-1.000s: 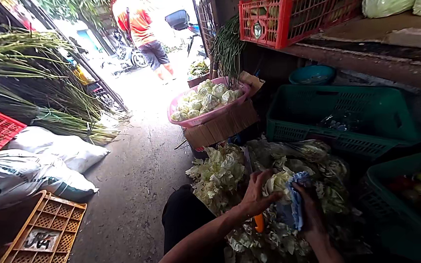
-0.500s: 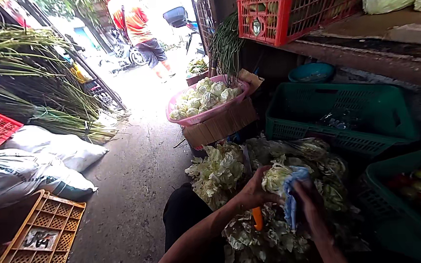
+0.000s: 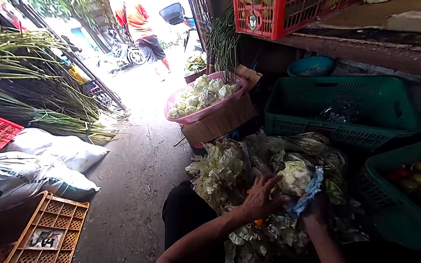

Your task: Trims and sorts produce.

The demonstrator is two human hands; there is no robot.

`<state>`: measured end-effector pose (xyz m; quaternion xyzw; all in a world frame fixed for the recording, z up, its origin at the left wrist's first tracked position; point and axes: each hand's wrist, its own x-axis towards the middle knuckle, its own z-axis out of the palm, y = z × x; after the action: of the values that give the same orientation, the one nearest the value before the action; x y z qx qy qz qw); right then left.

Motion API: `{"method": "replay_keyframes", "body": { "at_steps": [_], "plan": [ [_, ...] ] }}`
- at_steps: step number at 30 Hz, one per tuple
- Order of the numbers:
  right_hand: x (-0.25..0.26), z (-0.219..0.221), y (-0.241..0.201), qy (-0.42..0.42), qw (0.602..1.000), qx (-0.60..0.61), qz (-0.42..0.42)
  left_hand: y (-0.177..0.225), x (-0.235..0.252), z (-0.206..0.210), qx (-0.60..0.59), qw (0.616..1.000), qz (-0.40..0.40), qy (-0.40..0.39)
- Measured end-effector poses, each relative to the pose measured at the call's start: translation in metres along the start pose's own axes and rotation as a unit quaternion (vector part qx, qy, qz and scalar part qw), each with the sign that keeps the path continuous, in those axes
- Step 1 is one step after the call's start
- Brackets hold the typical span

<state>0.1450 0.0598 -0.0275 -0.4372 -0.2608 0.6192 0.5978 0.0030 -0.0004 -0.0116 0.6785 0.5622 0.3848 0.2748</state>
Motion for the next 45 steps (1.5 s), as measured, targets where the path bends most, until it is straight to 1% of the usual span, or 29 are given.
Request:
{"method": "replay_keyframes", "body": {
  "at_steps": [2, 3, 5, 8, 11, 12, 13, 15, 16, 17, 19, 21, 23, 24, 26, 27, 29, 31, 32, 33, 34, 35, 37, 39, 41, 42, 43, 44, 45],
  "plan": [
    [-0.004, 0.004, 0.002, 0.016, 0.988, -0.124, -0.088, 0.002, -0.001, 0.004, -0.125, 0.987, -0.083, -0.056],
    [-0.011, 0.004, 0.005, -0.004, 0.976, -0.175, -0.128, 0.002, 0.0, 0.006, -0.179, 0.975, -0.122, -0.057],
    [-0.022, 0.007, 0.014, -0.038, 0.961, -0.206, -0.179, -0.001, 0.001, 0.008, -0.257, 0.95, -0.174, -0.027],
    [-0.027, 0.008, 0.005, -0.114, 0.965, -0.15, -0.183, -0.003, 0.002, -0.001, -0.375, 0.908, -0.18, 0.044],
    [-0.008, 0.002, -0.01, -0.152, 0.984, 0.064, -0.061, 0.01, 0.006, -0.02, -0.482, 0.86, -0.162, 0.046],
    [-0.004, -0.002, -0.008, -0.152, 0.981, 0.117, -0.025, 0.012, 0.005, -0.026, -0.48, 0.864, -0.151, 0.023],
    [0.0, -0.006, 0.0, -0.161, 0.977, 0.142, -0.01, 0.011, 0.004, -0.03, -0.442, 0.885, -0.144, 0.004],
    [0.001, -0.013, 0.018, -0.235, 0.958, 0.166, -0.012, 0.004, 0.004, -0.032, -0.27, 0.953, -0.135, -0.003],
    [0.001, -0.009, 0.021, -0.265, 0.942, 0.203, 0.011, -0.005, 0.008, -0.032, -0.185, 0.974, -0.133, 0.014],
    [-0.003, -0.004, 0.019, -0.265, 0.943, 0.199, 0.018, -0.014, 0.011, -0.032, -0.133, 0.982, -0.132, 0.033],
    [-0.006, -0.004, 0.012, -0.222, 0.969, 0.105, 0.0, -0.016, 0.014, -0.036, -0.116, 0.985, -0.121, 0.045],
    [-0.005, -0.003, 0.003, -0.181, 0.983, 0.04, -0.01, -0.009, 0.012, -0.031, -0.174, 0.977, -0.122, 0.003],
    [-0.004, 0.002, 0.003, -0.125, 0.991, -0.039, -0.036, -0.004, 0.007, -0.017, -0.24, 0.955, -0.164, -0.057],
    [-0.005, 0.002, 0.01, -0.112, 0.987, -0.099, -0.064, -0.005, 0.003, -0.01, -0.263, 0.944, -0.186, -0.071],
    [-0.01, 0.002, 0.021, -0.131, 0.964, -0.201, -0.115, -0.014, -0.003, 0.0, -0.294, 0.927, -0.228, -0.052],
    [-0.012, 0.003, 0.02, -0.153, 0.958, -0.217, -0.109, -0.018, -0.003, 0.002, -0.326, 0.912, -0.246, -0.033],
    [-0.009, 0.002, 0.013, -0.168, 0.967, -0.178, -0.066, -0.022, -0.003, -0.002, -0.398, 0.878, -0.266, -0.009],
    [0.001, 0.002, 0.005, -0.102, 0.988, -0.103, -0.05, -0.016, 0.002, -0.009, -0.44, 0.858, -0.266, -0.002],
    [0.003, 0.003, 0.001, -0.064, 0.991, -0.094, -0.071, -0.012, 0.005, -0.012, -0.453, 0.851, -0.265, 0.004],
    [0.0, 0.001, 0.002, -0.06, 0.986, -0.109, -0.115, -0.008, 0.007, -0.014, -0.458, 0.848, -0.266, 0.014],
    [-0.007, -0.002, 0.006, -0.089, 0.966, -0.16, -0.183, -0.006, 0.007, -0.015, -0.458, 0.848, -0.265, 0.024],
    [-0.013, -0.004, 0.016, -0.133, 0.931, -0.23, -0.252, -0.005, 0.005, -0.012, -0.452, 0.851, -0.264, 0.035],
    [-0.02, -0.004, 0.041, -0.185, 0.838, -0.351, -0.373, -0.005, -0.001, -0.002, -0.449, 0.85, -0.271, 0.049],
    [-0.022, -0.002, 0.05, -0.163, 0.785, -0.423, -0.423, -0.009, -0.007, 0.007, -0.478, 0.828, -0.289, 0.043],
    [-0.022, 0.0, 0.048, -0.151, 0.771, -0.439, -0.436, -0.01, -0.009, 0.008, -0.497, 0.815, -0.297, 0.033],
    [-0.021, 0.002, 0.04, -0.167, 0.782, -0.429, -0.42, -0.007, -0.009, 0.006, -0.495, 0.816, -0.297, 0.041],
    [-0.021, 0.005, 0.027, -0.192, 0.815, -0.404, -0.37, -0.004, -0.008, 0.001, -0.489, 0.821, -0.291, 0.049],
    [-0.02, 0.007, 0.012, -0.205, 0.869, -0.347, -0.286, -0.001, -0.006, -0.007, -0.48, 0.831, -0.275, 0.054],
    [-0.015, 0.009, 0.002, -0.185, 0.93, -0.245, -0.202, 0.003, -0.003, -0.014, -0.47, 0.843, -0.253, 0.06]
  ]
}}
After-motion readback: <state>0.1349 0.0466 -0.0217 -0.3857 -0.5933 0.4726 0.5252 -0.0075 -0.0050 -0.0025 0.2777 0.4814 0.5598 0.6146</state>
